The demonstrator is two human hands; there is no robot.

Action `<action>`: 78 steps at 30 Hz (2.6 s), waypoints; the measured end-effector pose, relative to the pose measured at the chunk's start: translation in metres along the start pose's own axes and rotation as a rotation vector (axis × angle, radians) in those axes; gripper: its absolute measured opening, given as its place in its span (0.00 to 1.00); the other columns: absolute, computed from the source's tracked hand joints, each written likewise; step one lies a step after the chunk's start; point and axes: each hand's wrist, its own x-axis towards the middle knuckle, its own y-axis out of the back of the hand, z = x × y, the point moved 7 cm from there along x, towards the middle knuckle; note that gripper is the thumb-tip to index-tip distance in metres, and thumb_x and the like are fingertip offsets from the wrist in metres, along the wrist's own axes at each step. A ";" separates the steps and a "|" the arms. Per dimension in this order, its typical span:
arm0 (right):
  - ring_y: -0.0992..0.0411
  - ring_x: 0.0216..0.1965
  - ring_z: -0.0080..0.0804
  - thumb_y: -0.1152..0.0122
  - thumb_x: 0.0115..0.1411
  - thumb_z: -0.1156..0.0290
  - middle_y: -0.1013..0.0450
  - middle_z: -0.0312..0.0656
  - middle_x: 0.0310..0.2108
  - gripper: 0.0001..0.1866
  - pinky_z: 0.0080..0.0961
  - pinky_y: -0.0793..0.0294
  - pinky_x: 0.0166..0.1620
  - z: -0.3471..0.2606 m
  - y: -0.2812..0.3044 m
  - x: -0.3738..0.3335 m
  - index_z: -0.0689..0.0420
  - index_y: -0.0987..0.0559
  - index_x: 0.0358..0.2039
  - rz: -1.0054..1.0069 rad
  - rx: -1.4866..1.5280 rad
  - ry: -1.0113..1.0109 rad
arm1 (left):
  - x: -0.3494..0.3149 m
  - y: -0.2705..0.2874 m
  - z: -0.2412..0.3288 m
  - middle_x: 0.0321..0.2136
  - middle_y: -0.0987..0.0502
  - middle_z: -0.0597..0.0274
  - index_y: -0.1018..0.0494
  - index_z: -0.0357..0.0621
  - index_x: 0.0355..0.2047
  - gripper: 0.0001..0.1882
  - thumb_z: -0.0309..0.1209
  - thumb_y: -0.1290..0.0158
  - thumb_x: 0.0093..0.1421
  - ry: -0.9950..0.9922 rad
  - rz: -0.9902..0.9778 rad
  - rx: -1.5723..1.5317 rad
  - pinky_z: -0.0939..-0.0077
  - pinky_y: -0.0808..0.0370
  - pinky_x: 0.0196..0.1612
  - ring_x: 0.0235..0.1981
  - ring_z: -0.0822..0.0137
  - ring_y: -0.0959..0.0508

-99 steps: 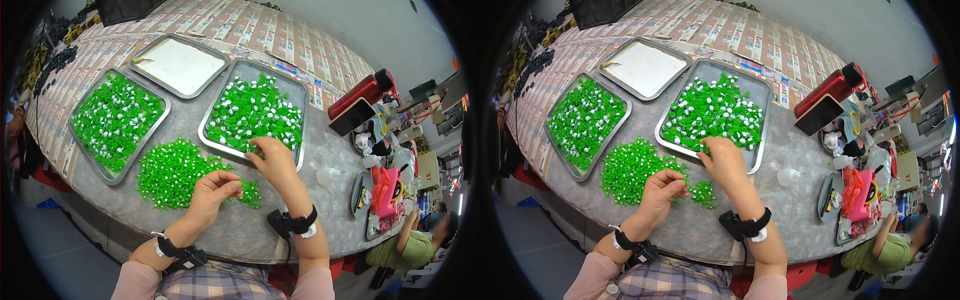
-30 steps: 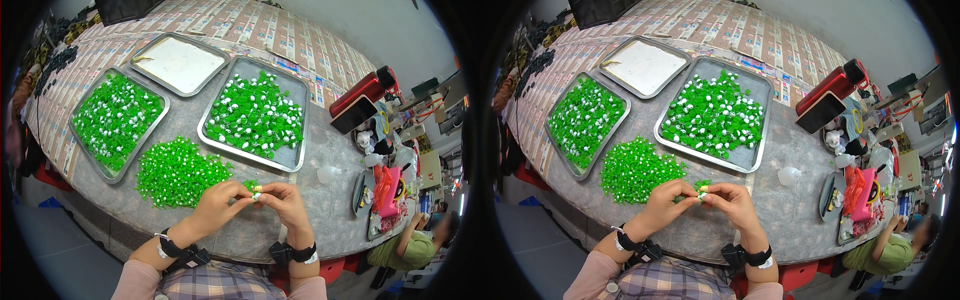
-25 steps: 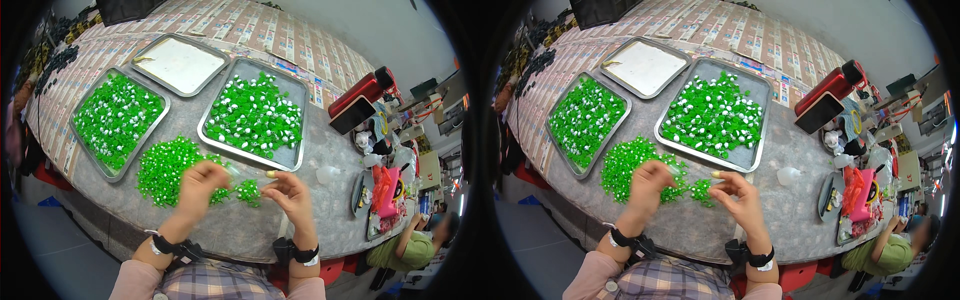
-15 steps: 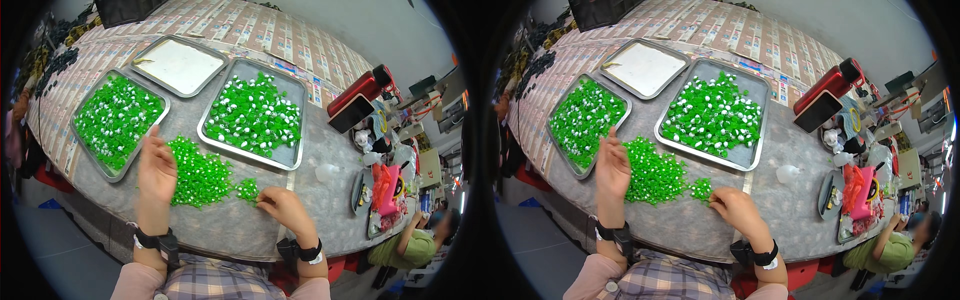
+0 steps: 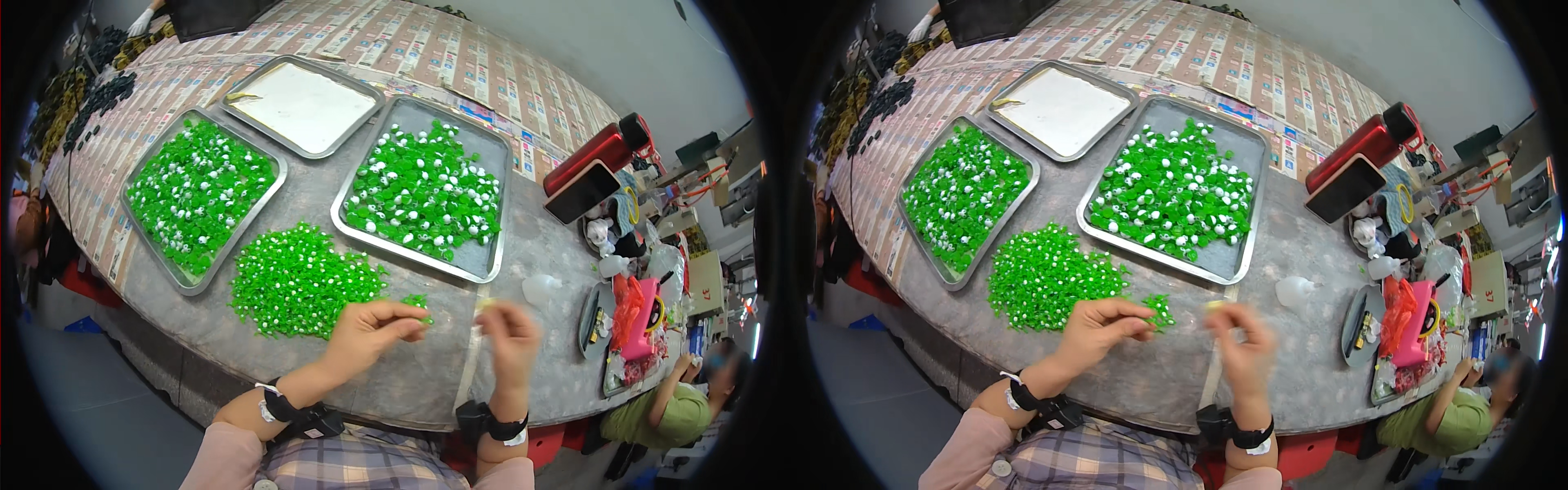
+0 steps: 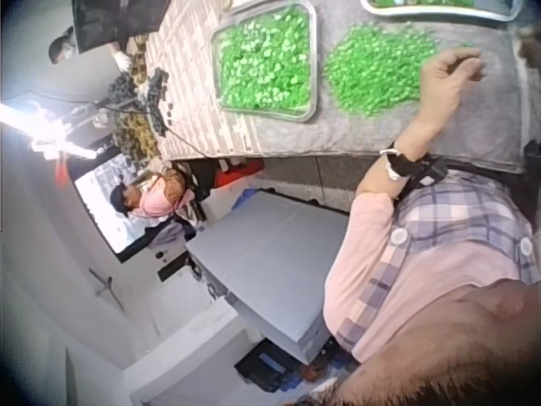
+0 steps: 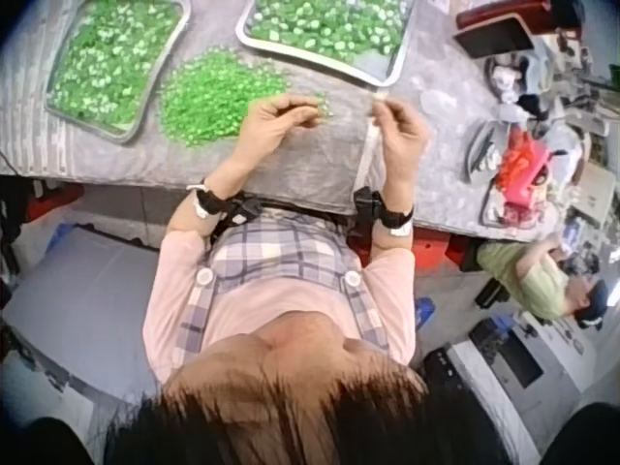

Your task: The person repeatedly picks up small green plastic components, applies a small amount of liquid from a squeeze bottle, and inserts a white bead into the component. The finished items are placed into a metal tray on the table.

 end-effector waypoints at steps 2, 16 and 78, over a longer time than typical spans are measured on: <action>0.35 0.27 0.17 0.47 0.49 0.79 0.32 0.35 0.24 0.05 0.10 0.37 0.31 -0.008 0.061 0.002 0.61 0.28 0.29 0.435 -0.019 0.160 | 0.003 0.005 0.000 0.26 0.26 0.58 0.30 0.36 0.36 0.10 0.24 0.53 0.52 0.020 0.027 -0.103 0.83 0.28 0.32 0.26 0.74 0.26; 0.34 0.33 0.24 0.46 0.50 0.72 0.32 0.42 0.35 0.19 0.15 0.35 0.37 0.042 0.088 0.040 0.65 0.36 0.42 0.316 0.025 0.153 | 0.007 0.004 -0.009 0.29 0.26 0.56 0.32 0.36 0.38 0.11 0.25 0.55 0.54 0.111 -0.025 -0.240 0.81 0.27 0.33 0.29 0.71 0.26; 0.39 0.21 0.26 0.38 0.37 0.44 0.40 0.36 0.20 0.31 0.21 0.40 0.25 -0.048 0.000 -0.013 0.61 0.34 0.27 0.382 0.106 0.461 | 0.005 0.011 0.005 0.26 0.29 0.62 0.30 0.38 0.26 0.06 0.17 0.50 0.47 -0.145 0.068 -0.119 0.81 0.29 0.32 0.27 0.72 0.28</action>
